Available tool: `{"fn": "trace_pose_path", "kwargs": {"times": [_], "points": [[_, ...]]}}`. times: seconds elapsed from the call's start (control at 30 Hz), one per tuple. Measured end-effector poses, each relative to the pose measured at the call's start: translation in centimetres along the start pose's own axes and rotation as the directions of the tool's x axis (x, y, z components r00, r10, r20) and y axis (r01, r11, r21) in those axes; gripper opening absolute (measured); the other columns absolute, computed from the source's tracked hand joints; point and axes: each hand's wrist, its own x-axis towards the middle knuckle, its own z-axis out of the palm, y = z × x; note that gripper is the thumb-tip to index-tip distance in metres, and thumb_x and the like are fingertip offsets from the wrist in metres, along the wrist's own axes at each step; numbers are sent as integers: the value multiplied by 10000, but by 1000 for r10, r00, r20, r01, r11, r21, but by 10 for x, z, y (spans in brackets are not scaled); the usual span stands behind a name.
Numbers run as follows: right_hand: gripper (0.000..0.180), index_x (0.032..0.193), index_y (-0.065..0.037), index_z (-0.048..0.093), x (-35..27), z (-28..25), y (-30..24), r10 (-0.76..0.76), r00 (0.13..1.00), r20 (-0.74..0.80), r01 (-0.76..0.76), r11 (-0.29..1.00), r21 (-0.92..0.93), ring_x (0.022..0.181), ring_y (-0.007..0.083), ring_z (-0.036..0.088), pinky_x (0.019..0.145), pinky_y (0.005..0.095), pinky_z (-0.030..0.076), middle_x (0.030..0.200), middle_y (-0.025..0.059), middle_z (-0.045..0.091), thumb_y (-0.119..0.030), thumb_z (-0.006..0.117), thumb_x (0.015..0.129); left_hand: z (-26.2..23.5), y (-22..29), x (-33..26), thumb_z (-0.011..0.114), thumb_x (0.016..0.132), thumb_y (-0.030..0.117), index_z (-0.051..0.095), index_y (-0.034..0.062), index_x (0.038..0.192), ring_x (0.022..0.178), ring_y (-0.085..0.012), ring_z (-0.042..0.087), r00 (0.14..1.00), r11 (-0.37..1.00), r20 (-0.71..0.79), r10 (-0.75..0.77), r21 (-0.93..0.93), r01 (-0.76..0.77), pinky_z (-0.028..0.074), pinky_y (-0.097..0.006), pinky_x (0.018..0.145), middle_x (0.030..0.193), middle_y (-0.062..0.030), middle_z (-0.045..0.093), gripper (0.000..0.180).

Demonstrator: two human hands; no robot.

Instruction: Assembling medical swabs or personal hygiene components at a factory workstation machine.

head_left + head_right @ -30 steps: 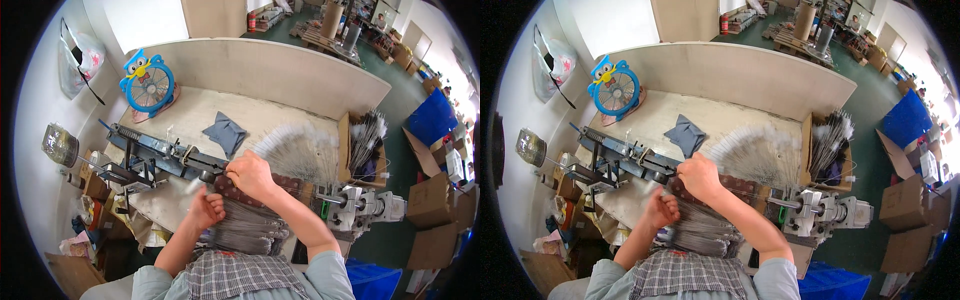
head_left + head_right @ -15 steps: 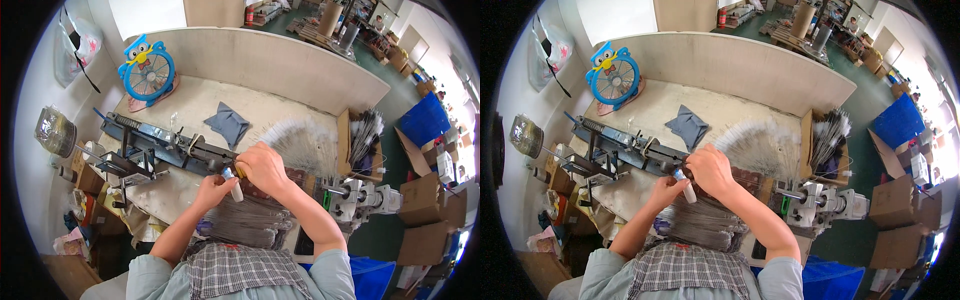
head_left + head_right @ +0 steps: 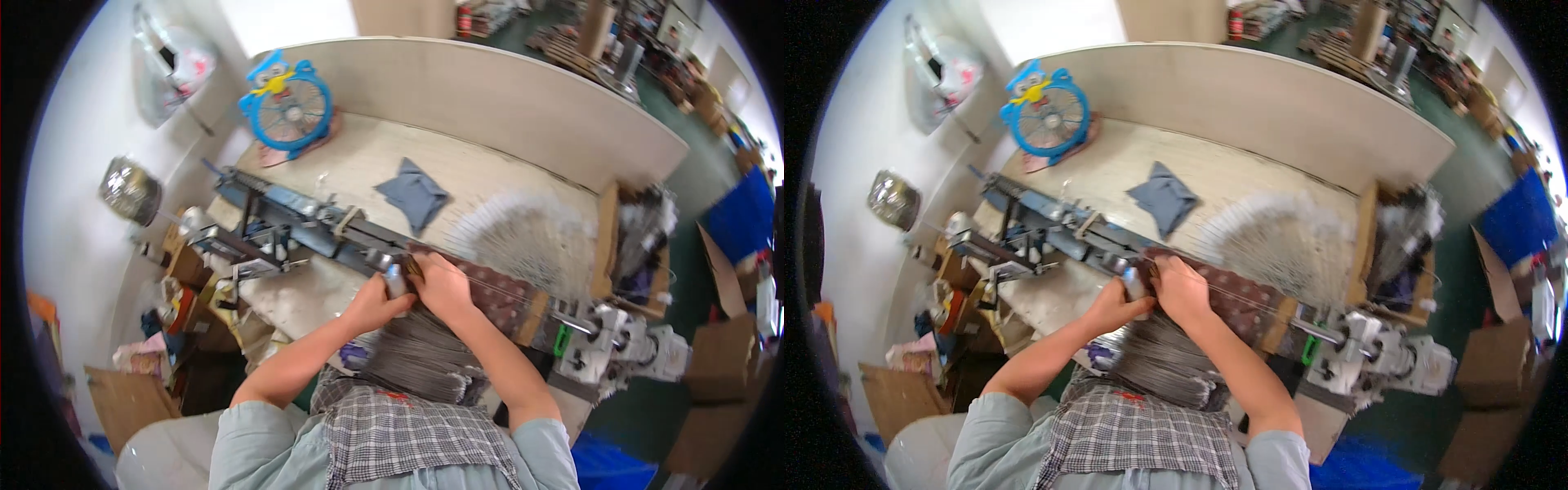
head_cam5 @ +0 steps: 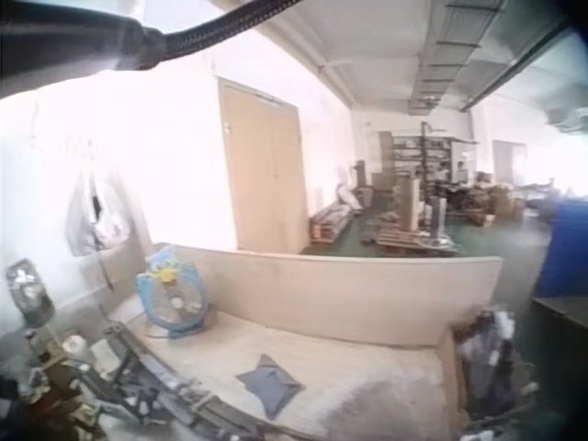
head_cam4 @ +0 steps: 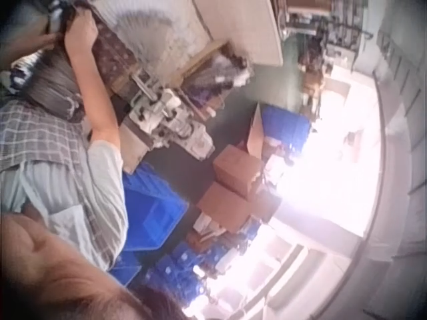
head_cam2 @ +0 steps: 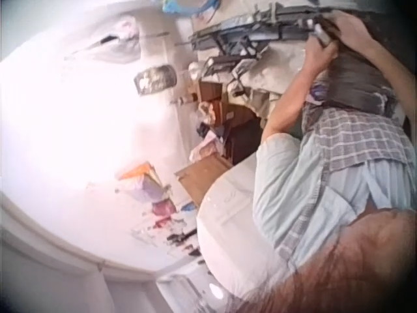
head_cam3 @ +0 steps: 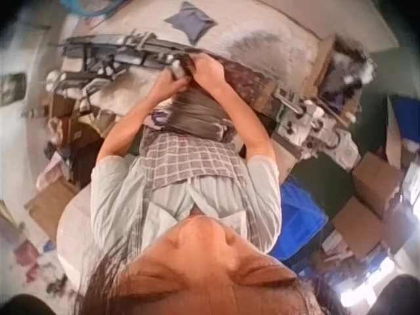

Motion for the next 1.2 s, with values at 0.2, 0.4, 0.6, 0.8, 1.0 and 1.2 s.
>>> {"fn": "trace_pose_path", "kwargs": {"times": [0.2, 0.4, 0.6, 0.8, 1.0, 1.2], "points": [[203, 908, -47, 625, -21, -24, 1, -55, 989, 135, 47, 997, 65, 823, 312, 600, 703, 409, 492, 884, 115, 600, -197, 663, 777, -100, -77, -43, 635, 865, 309, 577, 79, 991, 691, -94, 576, 977, 251, 56, -204, -962, 107, 478, -256, 633, 813, 3, 616, 268], [192, 903, -12, 636, -28, -33, -5, -71, 986, 150, 62, 996, 61, 793, 334, 595, 691, 408, 481, 852, 143, 603, -155, 661, 778, -134, -109, -58, 660, 845, 294, 637, 98, 920, 686, -98, 577, 800, 284, -130, -585, -957, 52, 478, -249, 659, 764, 28, 618, 211], [171, 945, -15, 627, -35, -53, -18, -92, 980, 174, 84, 995, 56, 812, 345, 600, 702, 400, 495, 881, 153, 598, -88, 640, 791, -128, -111, -50, 657, 825, 239, 638, 102, 839, 644, -73, 552, 724, 198, -125, -678, -980, 16, 438, -218, 579, 709, 29, 599, 139], [197, 912, -26, 654, -32, -99, -36, -103, 992, -68, 103, 995, 7, 795, 302, 617, 708, 357, 498, 849, 134, 643, 7, 664, 718, -44, -39, -47, 606, 822, 128, 596, 66, 782, 607, -112, 526, 900, 628, -243, -362, -777, 42, 431, -252, 565, 693, -27, 561, 75], [159, 900, -3, 673, -22, -109, -18, 229, 971, -71, -210, 955, 210, 676, 185, 621, 626, 285, 480, 793, 125, 650, -53, 668, 749, 48, 40, -11, 579, 919, 225, 617, 10, 957, 692, -94, 578, 991, 524, 126, -39, -842, 127, 478, -236, 632, 825, -38, 632, 221], [162, 911, 5, 678, -35, -124, 2, 370, 928, 50, -360, 852, 380, 699, 139, 621, 664, 250, 480, 803, 102, 673, -61, 661, 764, 74, 45, 8, 556, 934, 180, 610, 13, 994, 686, -71, 564, 993, 612, 118, 4, -786, 91, 466, -222, 616, 828, -26, 632, 185]]}}
